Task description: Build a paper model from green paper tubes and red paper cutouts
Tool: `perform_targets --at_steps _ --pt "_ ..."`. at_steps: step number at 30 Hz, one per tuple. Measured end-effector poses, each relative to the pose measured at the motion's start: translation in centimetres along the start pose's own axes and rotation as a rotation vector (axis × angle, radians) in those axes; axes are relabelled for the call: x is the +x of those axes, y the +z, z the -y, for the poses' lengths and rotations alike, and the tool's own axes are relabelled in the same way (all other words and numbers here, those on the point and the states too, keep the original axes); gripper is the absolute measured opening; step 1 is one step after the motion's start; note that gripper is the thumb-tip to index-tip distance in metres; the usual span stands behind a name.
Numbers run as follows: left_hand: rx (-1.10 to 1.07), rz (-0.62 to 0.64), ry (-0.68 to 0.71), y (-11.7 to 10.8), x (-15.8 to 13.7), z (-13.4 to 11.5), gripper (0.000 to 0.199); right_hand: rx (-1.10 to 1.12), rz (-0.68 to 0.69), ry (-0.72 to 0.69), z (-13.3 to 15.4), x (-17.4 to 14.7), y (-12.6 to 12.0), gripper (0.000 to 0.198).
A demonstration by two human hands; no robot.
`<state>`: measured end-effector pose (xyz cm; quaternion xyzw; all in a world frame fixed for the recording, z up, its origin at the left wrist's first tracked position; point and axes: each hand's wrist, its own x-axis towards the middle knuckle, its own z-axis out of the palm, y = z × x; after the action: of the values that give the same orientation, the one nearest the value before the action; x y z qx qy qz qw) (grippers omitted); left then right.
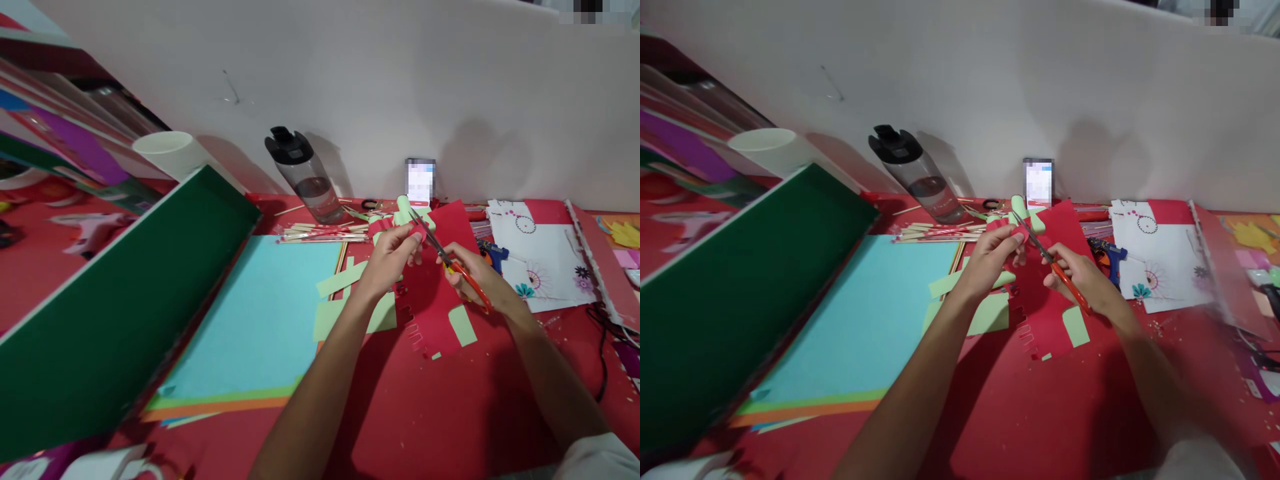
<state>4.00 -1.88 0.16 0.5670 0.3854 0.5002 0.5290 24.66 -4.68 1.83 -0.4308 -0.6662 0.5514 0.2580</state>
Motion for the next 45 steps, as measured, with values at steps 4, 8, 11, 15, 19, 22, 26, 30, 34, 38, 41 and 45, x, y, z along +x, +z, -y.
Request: perform_targets --at_steps 4,8,11,15,19,22,26,30,34,38,41,45 --pt "0.007 0.005 0.000 -0.1 0.1 0.0 0.027 -0.014 -0.015 -0.015 -0.5 0.2 0.0 0.057" --pt "0.006 0.007 0.003 0.0 0.1 0.1 0.028 -0.002 -0.018 0.011 -0.5 0.2 -0.1 0.053" --pt "0.002 0.011 0.002 0.0 0.2 0.2 0.028 -0.007 -0.012 0.029 -0.7 0.2 -0.4 0.051" --pt "-0.010 0.021 0.002 -0.1 0.1 0.2 0.029 -0.013 -0.020 0.004 -1.1 0.1 -0.6 0.052" --pt "-0.060 0.055 0.004 0.1 -0.1 0.1 0.021 -0.010 -0.019 -0.017 -0.9 0.0 -0.5 0.053" --pt "-0.108 0.090 -0.006 0.4 -0.3 0.0 0.025 0.013 -0.010 -0.026 -0.7 0.0 -0.5 0.055" --pt "-0.092 0.084 0.001 0.8 -0.3 0.1 0.032 0.030 -0.033 -0.025 -0.8 0.1 -0.4 0.058" --pt "-0.078 -0.025 0.024 1.1 -0.1 0.7 0.034 0.024 -0.037 -0.031 -0.8 0.2 -0.2 0.060" --pt "-0.090 -0.089 0.051 1.3 0.0 1.2 0.036 -0.004 -0.037 -0.057 -0.8 0.3 0.0 0.060" --pt "-0.066 -0.116 0.062 1.4 0.0 1.0 0.035 -0.007 -0.029 -0.047 -1.1 0.4 0.0 0.059" --pt "-0.046 -0.120 0.069 1.4 0.0 0.9 0.034 0.006 -0.024 -0.035 -1.4 0.4 0.0 0.060" --pt "-0.017 -0.097 0.092 1.3 0.1 0.8 0.034 0.001 -0.014 -0.040 -1.9 0.4 -0.2 0.061"
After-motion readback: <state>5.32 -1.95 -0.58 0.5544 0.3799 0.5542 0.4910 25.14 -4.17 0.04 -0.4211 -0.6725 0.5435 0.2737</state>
